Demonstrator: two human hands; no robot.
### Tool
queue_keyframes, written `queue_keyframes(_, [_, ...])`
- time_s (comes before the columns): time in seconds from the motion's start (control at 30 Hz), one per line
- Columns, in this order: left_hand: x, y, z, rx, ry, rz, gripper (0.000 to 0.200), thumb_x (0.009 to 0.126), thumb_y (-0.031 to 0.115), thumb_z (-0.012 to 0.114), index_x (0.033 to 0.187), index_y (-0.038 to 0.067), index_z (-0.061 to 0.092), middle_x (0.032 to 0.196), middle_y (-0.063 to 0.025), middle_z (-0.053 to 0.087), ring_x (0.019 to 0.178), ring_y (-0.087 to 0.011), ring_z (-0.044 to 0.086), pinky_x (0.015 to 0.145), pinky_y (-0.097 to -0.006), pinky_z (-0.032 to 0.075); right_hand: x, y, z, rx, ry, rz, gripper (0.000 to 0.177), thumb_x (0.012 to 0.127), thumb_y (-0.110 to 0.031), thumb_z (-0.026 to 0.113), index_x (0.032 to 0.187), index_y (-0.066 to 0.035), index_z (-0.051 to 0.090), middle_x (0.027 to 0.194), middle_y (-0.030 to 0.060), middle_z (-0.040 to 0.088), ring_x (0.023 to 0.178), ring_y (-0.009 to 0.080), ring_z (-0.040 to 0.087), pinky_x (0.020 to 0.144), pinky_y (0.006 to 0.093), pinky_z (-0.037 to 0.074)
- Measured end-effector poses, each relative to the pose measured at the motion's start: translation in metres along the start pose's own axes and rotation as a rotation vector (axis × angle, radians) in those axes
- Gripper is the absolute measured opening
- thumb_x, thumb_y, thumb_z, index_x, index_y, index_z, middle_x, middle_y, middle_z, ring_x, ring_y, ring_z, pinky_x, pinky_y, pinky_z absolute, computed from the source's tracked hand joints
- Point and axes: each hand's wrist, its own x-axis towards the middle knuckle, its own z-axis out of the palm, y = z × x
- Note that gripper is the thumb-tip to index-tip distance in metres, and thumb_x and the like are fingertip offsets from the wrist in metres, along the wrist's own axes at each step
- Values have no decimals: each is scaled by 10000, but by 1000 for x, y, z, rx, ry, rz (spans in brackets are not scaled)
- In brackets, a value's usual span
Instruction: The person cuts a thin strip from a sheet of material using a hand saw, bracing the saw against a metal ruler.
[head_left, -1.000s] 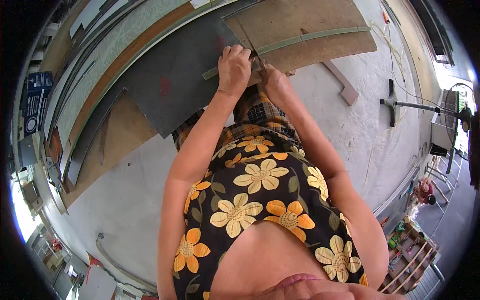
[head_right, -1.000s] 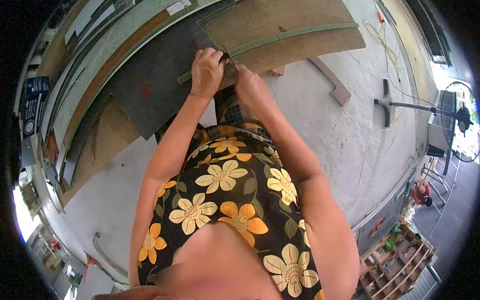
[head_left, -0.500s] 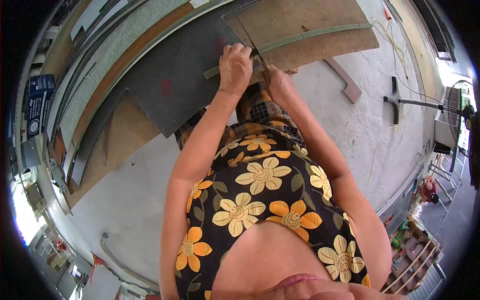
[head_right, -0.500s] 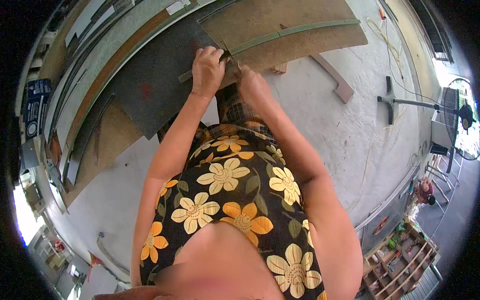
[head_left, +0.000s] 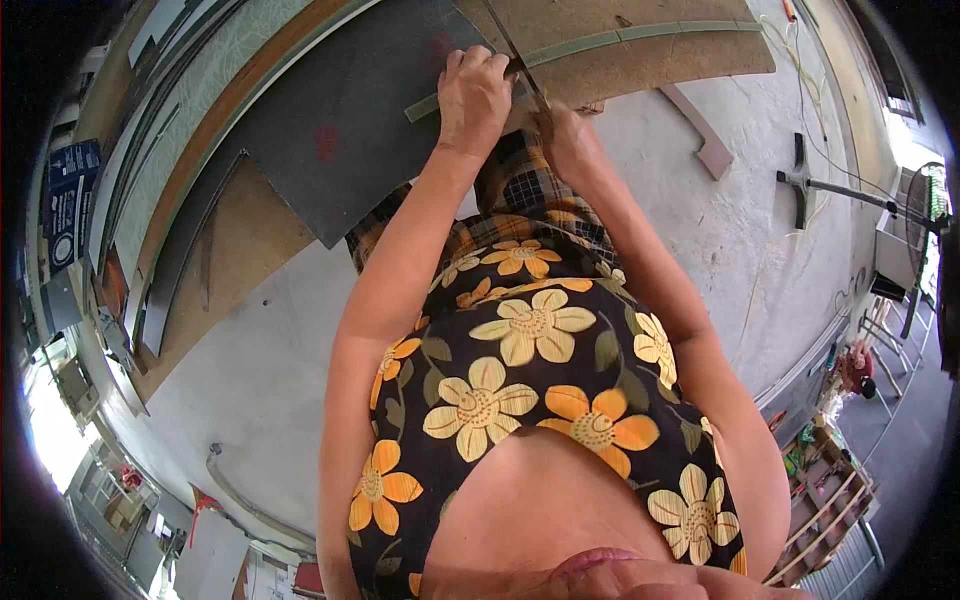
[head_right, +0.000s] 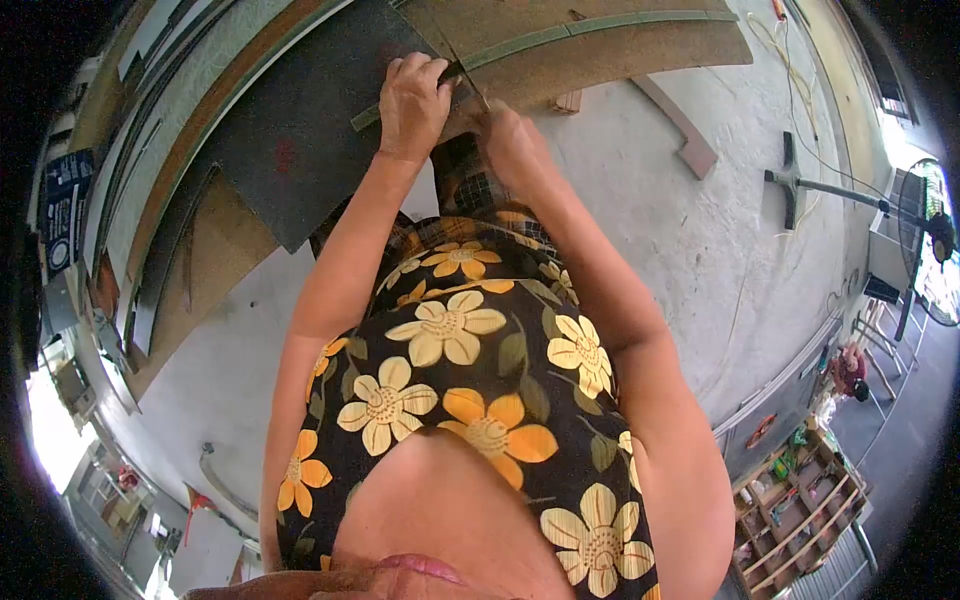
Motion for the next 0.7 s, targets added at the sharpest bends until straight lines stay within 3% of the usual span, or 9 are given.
queue_keyframes(0.13, [-3,-3,9,12,57,5,266,749,67,751,1008,52,693,1008,-94,636,971,-306,582,869,-448,500,-40,5,-8,0,-62,89,197,904,-133,507,1003,23,575,905,313,624,902,497,586,722,550,468])
queue_keyframes(0.27, [-3,-3,4,76,47,14,275,755,94,754,1023,81,694,1011,-73,637,970,-296,582,852,-459,511,-17,26,6,-21,-39,41,201,900,-142,518,1000,21,582,902,310,633,896,492,597,727,549,471])
queue_keyframes(0.33, [-4,-2,2,112,52,22,272,758,107,754,1023,92,695,1006,-64,638,965,-292,583,839,-461,517,11,7,4,1,-5,-13,209,897,-148,523,1006,20,582,892,311,635,891,491,601,725,549,470])
queue_keyframes(0.5, [-6,-7,9,68,79,20,252,747,164,781,986,120,711,968,-44,631,964,-280,572,804,-462,486,-7,-4,-3,-17,3,17,224,920,-174,507,1011,15,584,873,311,633,883,490,601,723,549,474])
queue_keyframes(0.63, [-5,-11,10,39,85,49,249,760,162,772,988,98,697,969,-61,631,958,-288,573,803,-446,493,-46,6,-8,-34,-135,220,189,935,-128,478,1041,-8,579,947,315,611,940,498,556,742,530,456])
queue_keyframes(0.7, [-4,-11,7,28,83,74,234,770,135,755,980,55,690,963,-97,639,925,-300,589,805,-428,502,-38,12,-5,-46,-111,112,209,934,-175,493,1009,4,570,908,310,626,902,494,585,734,544,470])
